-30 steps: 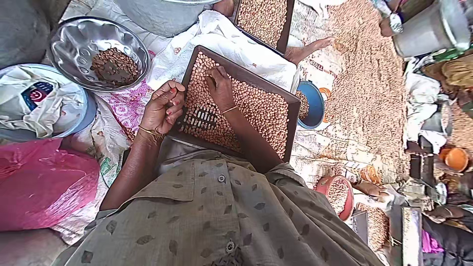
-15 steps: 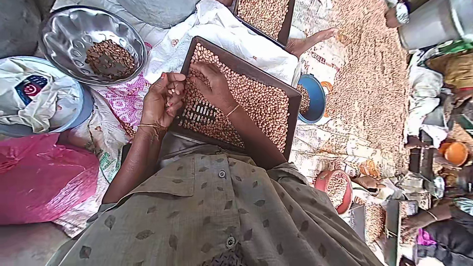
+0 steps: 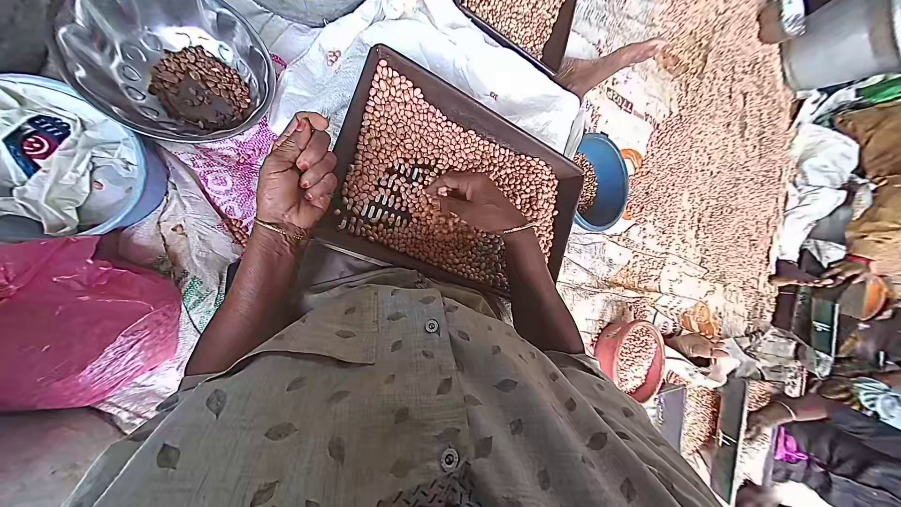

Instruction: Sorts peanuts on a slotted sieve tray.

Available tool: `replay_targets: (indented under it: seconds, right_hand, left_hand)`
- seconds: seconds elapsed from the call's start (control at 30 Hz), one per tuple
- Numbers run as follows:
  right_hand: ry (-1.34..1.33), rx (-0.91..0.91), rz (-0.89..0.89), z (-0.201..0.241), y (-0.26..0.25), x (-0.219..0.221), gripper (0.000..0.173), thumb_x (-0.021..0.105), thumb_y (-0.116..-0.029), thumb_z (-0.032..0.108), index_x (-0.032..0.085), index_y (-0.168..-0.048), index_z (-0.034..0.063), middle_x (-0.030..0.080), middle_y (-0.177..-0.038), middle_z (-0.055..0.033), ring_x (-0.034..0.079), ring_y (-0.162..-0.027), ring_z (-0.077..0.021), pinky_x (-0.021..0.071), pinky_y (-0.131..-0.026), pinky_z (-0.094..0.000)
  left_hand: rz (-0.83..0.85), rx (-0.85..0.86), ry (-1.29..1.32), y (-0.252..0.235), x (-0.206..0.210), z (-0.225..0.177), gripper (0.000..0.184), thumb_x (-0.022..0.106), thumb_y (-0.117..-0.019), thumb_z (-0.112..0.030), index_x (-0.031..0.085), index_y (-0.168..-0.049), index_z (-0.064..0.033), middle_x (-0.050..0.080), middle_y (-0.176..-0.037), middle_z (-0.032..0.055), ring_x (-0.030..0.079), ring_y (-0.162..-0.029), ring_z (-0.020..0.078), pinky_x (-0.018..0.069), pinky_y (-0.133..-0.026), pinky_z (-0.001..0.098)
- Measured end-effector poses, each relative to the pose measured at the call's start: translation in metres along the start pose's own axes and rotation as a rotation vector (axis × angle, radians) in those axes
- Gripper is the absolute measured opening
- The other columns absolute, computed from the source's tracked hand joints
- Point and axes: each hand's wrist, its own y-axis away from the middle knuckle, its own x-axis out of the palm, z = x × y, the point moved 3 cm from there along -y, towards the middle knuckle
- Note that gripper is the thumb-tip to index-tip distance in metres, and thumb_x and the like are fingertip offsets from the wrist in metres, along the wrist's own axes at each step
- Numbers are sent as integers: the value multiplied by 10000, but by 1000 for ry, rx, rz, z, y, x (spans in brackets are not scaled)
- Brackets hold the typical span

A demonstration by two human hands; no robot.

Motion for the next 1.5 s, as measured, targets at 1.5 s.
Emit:
replay_targets:
  seconds: [1.5]
  right_hand:
    - [-156, -288, -459, 53, -71, 32, 270, 539, -1010, 24, 680, -1214, -82, 717, -1121, -199, 721, -976, -209, 603, -876, -340]
  left_hand:
    - [-67, -83, -558, -2, 16, 10, 549, 126, -1128, -325, 634, -1134, -117, 577, -703, -75, 370, -423, -17, 310, -380, 114]
